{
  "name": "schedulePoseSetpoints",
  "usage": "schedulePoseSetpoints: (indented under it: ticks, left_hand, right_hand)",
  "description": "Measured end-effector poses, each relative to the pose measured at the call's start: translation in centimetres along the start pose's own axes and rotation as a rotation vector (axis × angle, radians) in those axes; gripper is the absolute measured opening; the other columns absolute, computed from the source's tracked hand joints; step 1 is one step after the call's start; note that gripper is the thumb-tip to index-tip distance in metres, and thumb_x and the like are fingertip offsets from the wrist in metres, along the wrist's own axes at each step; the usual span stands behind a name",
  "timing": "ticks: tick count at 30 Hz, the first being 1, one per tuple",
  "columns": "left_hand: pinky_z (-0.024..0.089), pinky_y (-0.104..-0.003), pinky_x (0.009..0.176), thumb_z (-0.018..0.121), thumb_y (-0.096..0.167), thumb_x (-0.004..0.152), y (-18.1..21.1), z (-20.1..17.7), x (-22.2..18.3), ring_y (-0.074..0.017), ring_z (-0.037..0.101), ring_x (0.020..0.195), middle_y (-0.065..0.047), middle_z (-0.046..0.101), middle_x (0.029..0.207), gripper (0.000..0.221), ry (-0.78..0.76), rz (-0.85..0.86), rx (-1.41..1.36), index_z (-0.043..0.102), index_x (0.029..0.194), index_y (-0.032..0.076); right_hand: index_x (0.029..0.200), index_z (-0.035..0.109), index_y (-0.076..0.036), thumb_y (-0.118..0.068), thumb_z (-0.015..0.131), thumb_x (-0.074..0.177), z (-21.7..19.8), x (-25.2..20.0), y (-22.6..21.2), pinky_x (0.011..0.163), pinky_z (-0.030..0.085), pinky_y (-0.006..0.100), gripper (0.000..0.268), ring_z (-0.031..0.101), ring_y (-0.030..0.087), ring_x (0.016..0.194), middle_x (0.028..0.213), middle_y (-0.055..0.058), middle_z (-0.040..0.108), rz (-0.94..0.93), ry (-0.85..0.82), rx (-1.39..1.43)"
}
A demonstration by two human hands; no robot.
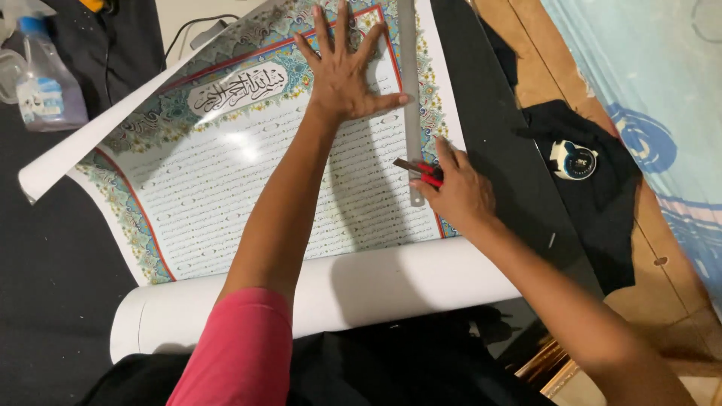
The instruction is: The person unrolls a large printed poster with Arabic calligraphy, aligns a metal ruler along the edge, and uses a red utility knife to trim the border. The person repeats this process along multiple edges of the poster.
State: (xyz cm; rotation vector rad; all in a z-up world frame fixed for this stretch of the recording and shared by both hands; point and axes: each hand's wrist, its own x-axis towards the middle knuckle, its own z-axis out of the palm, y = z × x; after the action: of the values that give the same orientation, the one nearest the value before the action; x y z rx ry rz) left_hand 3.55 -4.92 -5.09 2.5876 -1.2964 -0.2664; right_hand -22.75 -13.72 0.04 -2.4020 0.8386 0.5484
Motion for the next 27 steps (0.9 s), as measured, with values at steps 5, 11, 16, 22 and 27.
schedulePoseSetpoints:
  ticks: [5, 11, 16, 22, 27]
  left_hand:
    - [-0.005, -0.089, 0.108, 0.041, 0.110, 0.065, 0.5, -1.0, -0.2, -0.0535, -0.017, 0.146, -0.021, -0.002, 0.168, 0.129, -0.064, -0.019, 0.008, 0.027, 0.169, 0.036]
    - [-0.003, -0.090, 0.109, 0.034, 0.110, 0.069, 1.5, -2.2, -0.1, -0.0561, -0.018, 0.145, -0.023, -0.008, 0.168, 0.125, -0.153, -0.052, 0.080, 0.017, 0.171, 0.040]
    - [-0.011, -0.082, 0.111, 0.018, 0.108, 0.066, 1.9, -2.4, -0.1, -0.0534, -0.017, 0.146, -0.022, -0.004, 0.169, 0.128, -0.188, -0.004, 0.062, 0.018, 0.170, 0.033]
    - [-0.004, -0.081, 0.112, 0.025, 0.102, 0.078, 2.5, -1.5, -0.2, -0.0472, -0.003, 0.151, -0.018, 0.014, 0.169, 0.116, -0.085, 0.184, 0.030, 0.032, 0.165, 0.026]
    - [-0.001, -0.088, 0.106, 0.031, 0.099, 0.080, 3.5, -2.6, 0.3, -0.0494, -0.004, 0.148, -0.012, 0.016, 0.170, 0.108, -0.160, 0.183, 0.064, 0.029, 0.165, 0.032]
  right_hand:
    - [0.153, 0.049, -0.026, -0.033, 0.070, 0.083, 2.5, -1.0, 2.7, 0.064, 0.055, 0.062, 0.073, 0.065, 0.042, 0.090, 0.118, 0.009, 0.053, -0.115, 0.181, 0.021]
    - [0.146, 0.062, -0.031, -0.034, 0.081, 0.076, 5.8, -1.4, 5.3, 0.052, 0.055, 0.055, 0.072, 0.067, 0.033, 0.079, 0.117, 0.004, 0.053, -0.242, 0.397, -0.014]
    - [0.137, 0.064, -0.015, -0.026, 0.076, 0.074, 5.5, -2.9, 4.7, 0.053, 0.056, 0.051, 0.065, 0.067, 0.035, 0.079, 0.117, 0.009, 0.055, -0.305, 0.419, -0.013]
    - [0.128, 0.067, -0.012, -0.031, 0.076, 0.076, 6.0, -4.9, 5.7, 0.059, 0.057, 0.052, 0.056, 0.067, 0.036, 0.078, 0.114, 0.010, 0.055, -0.298, 0.455, -0.029]
    - [0.134, 0.064, -0.013, -0.029, 0.077, 0.077, 7.0, -5.2, 7.0, 0.071, 0.057, 0.048, 0.060, 0.064, 0.033, 0.090, 0.113, 0.011, 0.056, -0.325, 0.482, -0.008]
